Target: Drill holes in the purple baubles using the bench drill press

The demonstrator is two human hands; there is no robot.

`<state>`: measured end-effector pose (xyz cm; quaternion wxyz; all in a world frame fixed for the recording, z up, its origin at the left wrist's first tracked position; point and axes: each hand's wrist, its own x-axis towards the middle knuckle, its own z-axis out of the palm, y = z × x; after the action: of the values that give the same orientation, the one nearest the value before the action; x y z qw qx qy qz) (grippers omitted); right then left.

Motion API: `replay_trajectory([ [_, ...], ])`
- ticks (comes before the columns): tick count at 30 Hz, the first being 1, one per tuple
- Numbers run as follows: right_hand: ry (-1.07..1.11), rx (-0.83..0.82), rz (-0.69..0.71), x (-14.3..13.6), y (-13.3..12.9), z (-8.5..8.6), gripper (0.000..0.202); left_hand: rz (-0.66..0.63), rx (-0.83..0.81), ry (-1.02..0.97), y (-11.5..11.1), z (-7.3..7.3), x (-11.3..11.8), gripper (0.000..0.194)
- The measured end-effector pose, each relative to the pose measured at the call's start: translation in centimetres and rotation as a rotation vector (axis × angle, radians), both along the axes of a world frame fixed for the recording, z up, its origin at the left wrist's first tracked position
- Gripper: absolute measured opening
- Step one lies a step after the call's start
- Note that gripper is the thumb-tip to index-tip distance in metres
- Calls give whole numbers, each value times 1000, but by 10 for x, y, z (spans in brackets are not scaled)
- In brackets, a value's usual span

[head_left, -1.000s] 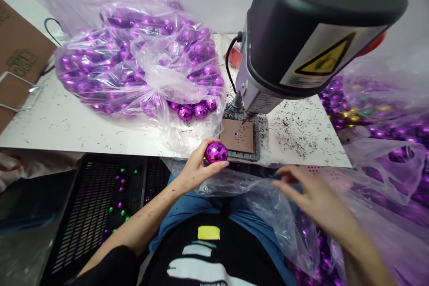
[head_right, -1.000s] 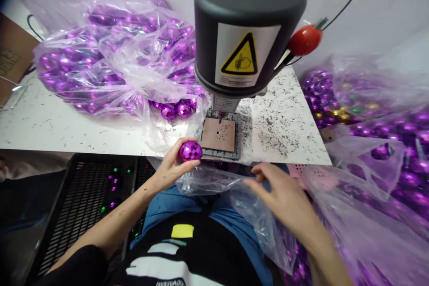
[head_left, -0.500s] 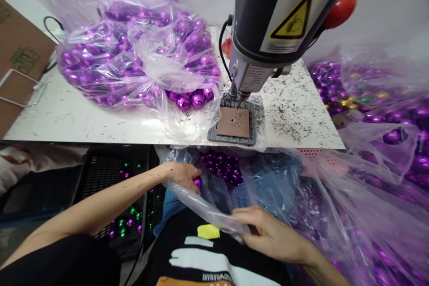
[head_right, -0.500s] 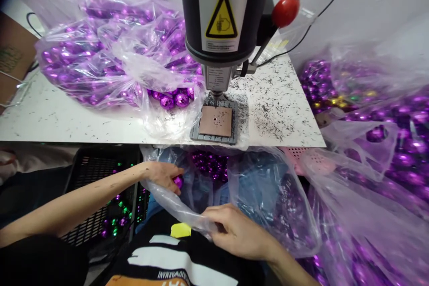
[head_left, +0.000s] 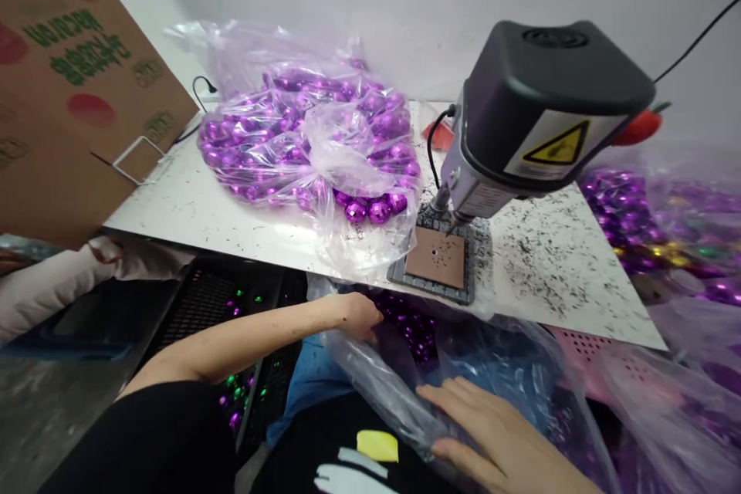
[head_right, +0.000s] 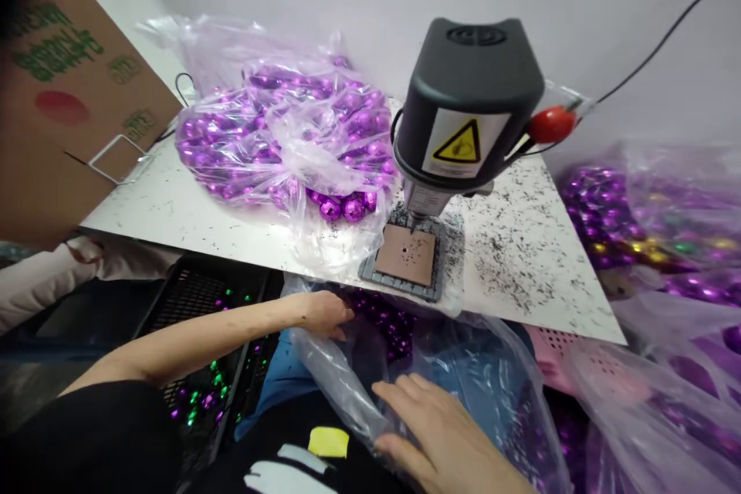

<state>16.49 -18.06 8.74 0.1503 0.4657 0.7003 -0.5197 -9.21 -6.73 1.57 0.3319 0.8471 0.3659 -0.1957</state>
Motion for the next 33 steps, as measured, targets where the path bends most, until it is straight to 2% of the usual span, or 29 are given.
replay_trajectory([
  [2, -39, -27, -26, 10, 3, -6, 69, 1, -45, -138, 13, 27, -17, 24],
  [3, -46, -25, -37, 12, 7, -6, 69, 49, -43, -254, 22, 40, -24, 23],
  [5, -26, 5, -38, 7, 15, -2, 68, 235, 144, -419, 45, 57, -29, 24],
  [6, -3, 31, -28, 1, 20, 2, 67, 343, 309, -432, 58, 60, -28, 24],
  [8, 48, 84, 3, -13, 29, 12, 65, 490, 643, -328, 83, 54, -20, 26],
  [9, 69, 113, 20, -19, 32, 17, 63, 523, 754, -259, 94, 48, -15, 31],
  [11, 92, 162, 41, -28, 36, 22, 59, 539, 852, -174, 111, 33, -7, 40],
  [13, 85, 171, 41, -26, 37, 23, 58, 555, 828, -222, 117, 25, -6, 43],
  [16, 35, 127, -5, -9, 37, 19, 62, 702, 623, -558, 105, 30, -16, 45],
  [18, 11, 107, -55, 6, 41, 18, 65, 842, 309, -851, 87, 42, -24, 48],
  [20, 7, 112, -114, 17, 48, 21, 66, 905, -102, -1061, 65, 54, -25, 53],
  [22, 12, 140, -177, 21, 58, 27, 67, 896, -404, -1199, 45, 60, -18, 57],
  [24, 33, 186, -220, 20, 67, 32, 67, 870, -563, -1241, 31, 60, -4, 56],
  [25, 48, 208, -228, 19, 70, 34, 66, 864, -584, -1218, 28, 58, 4, 54],
  [27, 77, 239, -218, 16, 73, 34, 64, 876, -519, -1108, 27, 50, 17, 52],
  [30, 104, 256, -207, 17, 72, 29, 63, 908, -269, -945, 37, 39, 29, 51],
  [33, 121, 258, -234, 23, 69, 23, 63, 873, 13, -876, 47, 32, 36, 51],
])
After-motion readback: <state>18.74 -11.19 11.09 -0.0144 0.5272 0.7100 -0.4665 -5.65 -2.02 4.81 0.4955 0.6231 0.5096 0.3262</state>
